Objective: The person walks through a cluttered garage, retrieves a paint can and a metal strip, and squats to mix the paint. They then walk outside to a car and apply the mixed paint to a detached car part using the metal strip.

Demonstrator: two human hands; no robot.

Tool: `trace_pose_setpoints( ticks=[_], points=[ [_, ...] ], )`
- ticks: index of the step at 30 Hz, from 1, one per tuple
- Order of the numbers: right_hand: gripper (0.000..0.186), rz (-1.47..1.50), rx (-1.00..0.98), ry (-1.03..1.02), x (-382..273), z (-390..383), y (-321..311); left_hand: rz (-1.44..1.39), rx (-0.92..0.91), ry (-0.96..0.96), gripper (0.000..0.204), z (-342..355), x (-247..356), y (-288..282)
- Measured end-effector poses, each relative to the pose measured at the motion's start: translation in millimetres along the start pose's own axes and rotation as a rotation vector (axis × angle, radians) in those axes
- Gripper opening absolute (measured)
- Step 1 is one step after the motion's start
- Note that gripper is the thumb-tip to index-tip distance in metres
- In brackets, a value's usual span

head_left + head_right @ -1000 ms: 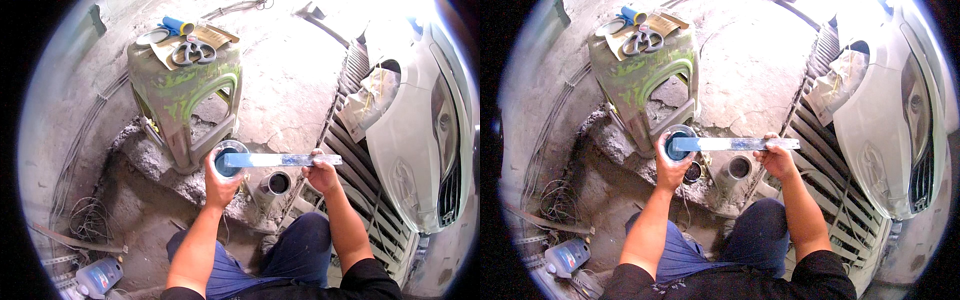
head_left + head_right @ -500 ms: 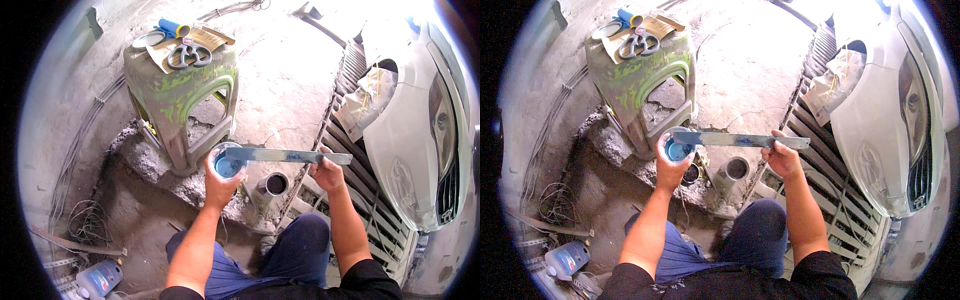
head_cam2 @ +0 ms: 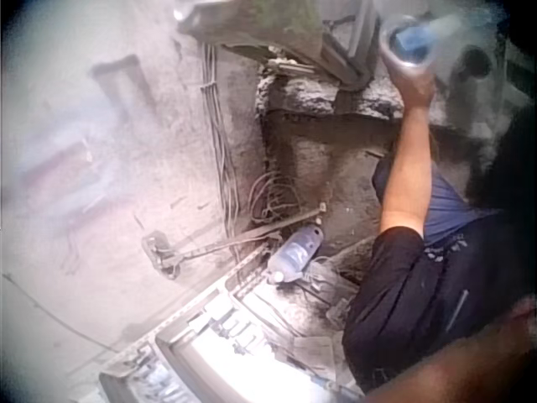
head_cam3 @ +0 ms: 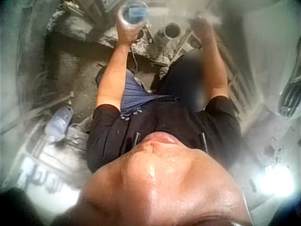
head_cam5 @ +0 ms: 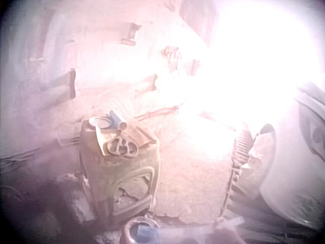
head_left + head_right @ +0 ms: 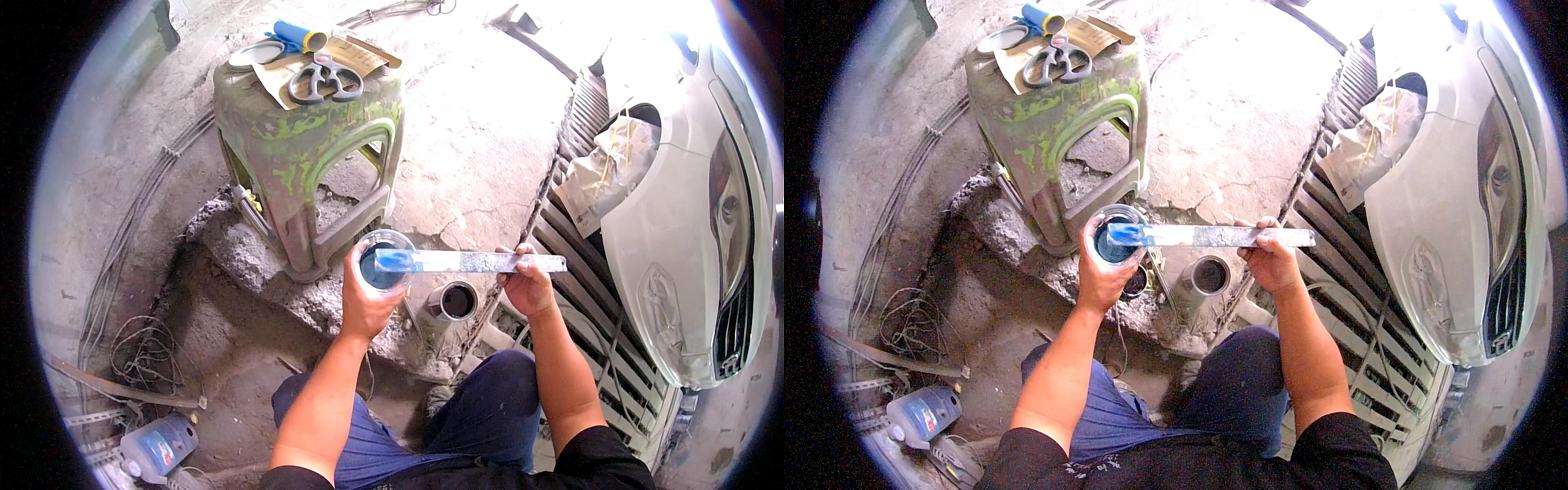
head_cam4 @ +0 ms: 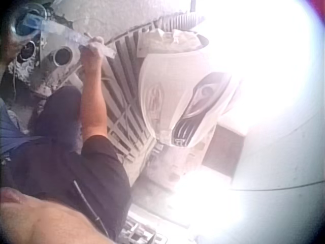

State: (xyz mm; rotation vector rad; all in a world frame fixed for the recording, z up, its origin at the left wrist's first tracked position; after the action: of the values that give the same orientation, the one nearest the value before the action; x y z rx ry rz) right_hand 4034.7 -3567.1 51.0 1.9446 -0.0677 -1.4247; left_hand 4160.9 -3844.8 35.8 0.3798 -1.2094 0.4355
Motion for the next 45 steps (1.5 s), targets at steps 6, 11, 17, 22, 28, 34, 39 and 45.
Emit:
trace_pose_setpoints(
  ticks=[6,11,17,22,28,34,39,45],
  points=[
    [0.030,-0.038,0.039,0.077,-2,0,-30,0.106,-0.033,0.058,0.077,1,3,-1],
    [0.030,-0.011,0.090,0.045,-18,-7,-48,0.096,-0.066,0.040,0.075,2,2,-3],
    [0.025,0.033,0.081,-0.052,-36,-15,-36,0.079,-0.047,-0.019,0.077,4,2,0],
    [0.030,-0.027,0.109,0.050,-9,-4,-13,0.030,-0.043,-0.043,0.076,4,7,5],
    [0.030,0.114,0.247,-0.067,-14,-24,-52,0.006,-0.006,-0.009,0.075,6,0,2],
    [0.032,-0.403,0.379,-0.128,-56,-83,-72,0.066,-0.047,0.010,0.078,1,-2,-6],
    [0.024,-1.026,0.394,0.013,-39,-99,-66,0.067,-0.102,-0.050,0.081,-5,-18,-2],
    [0.022,-1.162,0.344,0.059,4,-83,-73,0.086,-0.119,-0.067,0.082,-6,-21,1]
  ],
)
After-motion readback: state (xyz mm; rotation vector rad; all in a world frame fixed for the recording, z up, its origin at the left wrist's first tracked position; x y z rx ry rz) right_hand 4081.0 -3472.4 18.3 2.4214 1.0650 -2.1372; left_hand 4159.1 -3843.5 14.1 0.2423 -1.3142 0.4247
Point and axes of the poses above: each hand's wrist, its own z-axis towards the middle knuckle, its own y-axis out of the palm, x = y × z, the point moved 2 cm from there along z, towards the middle knuckle, and after that the axes turned 7 degrees about -z, right-handed, at the moved point
